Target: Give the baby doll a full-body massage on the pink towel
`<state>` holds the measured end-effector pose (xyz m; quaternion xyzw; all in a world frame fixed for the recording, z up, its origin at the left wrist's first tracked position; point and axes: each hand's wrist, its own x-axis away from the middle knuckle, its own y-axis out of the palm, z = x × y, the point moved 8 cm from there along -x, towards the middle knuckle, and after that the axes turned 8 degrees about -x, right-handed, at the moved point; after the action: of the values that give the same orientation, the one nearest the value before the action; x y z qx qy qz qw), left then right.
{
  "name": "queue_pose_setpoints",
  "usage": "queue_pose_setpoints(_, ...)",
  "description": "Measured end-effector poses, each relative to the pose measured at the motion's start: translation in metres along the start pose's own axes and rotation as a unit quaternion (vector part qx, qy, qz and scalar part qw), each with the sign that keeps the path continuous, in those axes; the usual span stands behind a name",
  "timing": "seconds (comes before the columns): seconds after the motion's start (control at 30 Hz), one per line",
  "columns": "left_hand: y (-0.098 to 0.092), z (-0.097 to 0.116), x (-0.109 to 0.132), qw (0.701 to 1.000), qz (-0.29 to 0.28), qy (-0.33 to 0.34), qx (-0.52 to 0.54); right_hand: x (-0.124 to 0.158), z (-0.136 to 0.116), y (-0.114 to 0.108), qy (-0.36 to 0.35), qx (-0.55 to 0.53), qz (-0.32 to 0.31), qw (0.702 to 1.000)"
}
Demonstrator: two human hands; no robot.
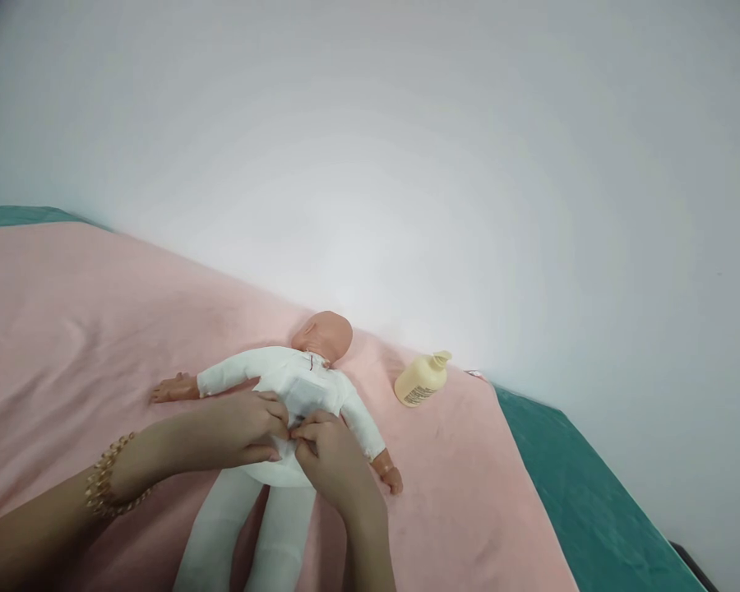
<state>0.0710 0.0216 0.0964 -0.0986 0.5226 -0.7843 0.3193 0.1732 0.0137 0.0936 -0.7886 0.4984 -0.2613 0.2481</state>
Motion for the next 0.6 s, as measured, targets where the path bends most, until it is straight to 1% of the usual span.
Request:
queue_pose_setpoints(0.1,0.002,-0.001,-0.002,0.999,-0.016,-0.009,-0.030,-0.001,0.002,0.001,0.008,0.008,0.002,1.000)
queue_pose_setpoints(0.17,-0.001,0.001,-0.002,0.999,-0.014,-0.002,-0.029,-0.002,0.002,0.001,0.007,0.010,0.005,1.000)
queue_pose_setpoints(0.37,-0.009,0.009,-0.001,0.998,-0.047,0.008,-0.044,0.001,-0.003,-0.002,-0.017,0.017,0.016,1.000)
queue_pose_setpoints(0.43,-0.012,0.012,-0.001,0.998,-0.040,0.018,-0.049,0.003,-0.006,-0.006,-0.024,0.003,0.028,0.999)
queue_pose_setpoints(0.53,-0.016,0.009,-0.002,0.998,-0.001,0.016,-0.060,0.006,-0.006,-0.013,-0.025,-0.022,0.054,0.998)
queue_pose_setpoints(0.6,-0.015,0.005,-0.004,0.997,0.023,0.011,-0.071,0.005,-0.003,-0.015,-0.019,-0.026,0.060,0.998)
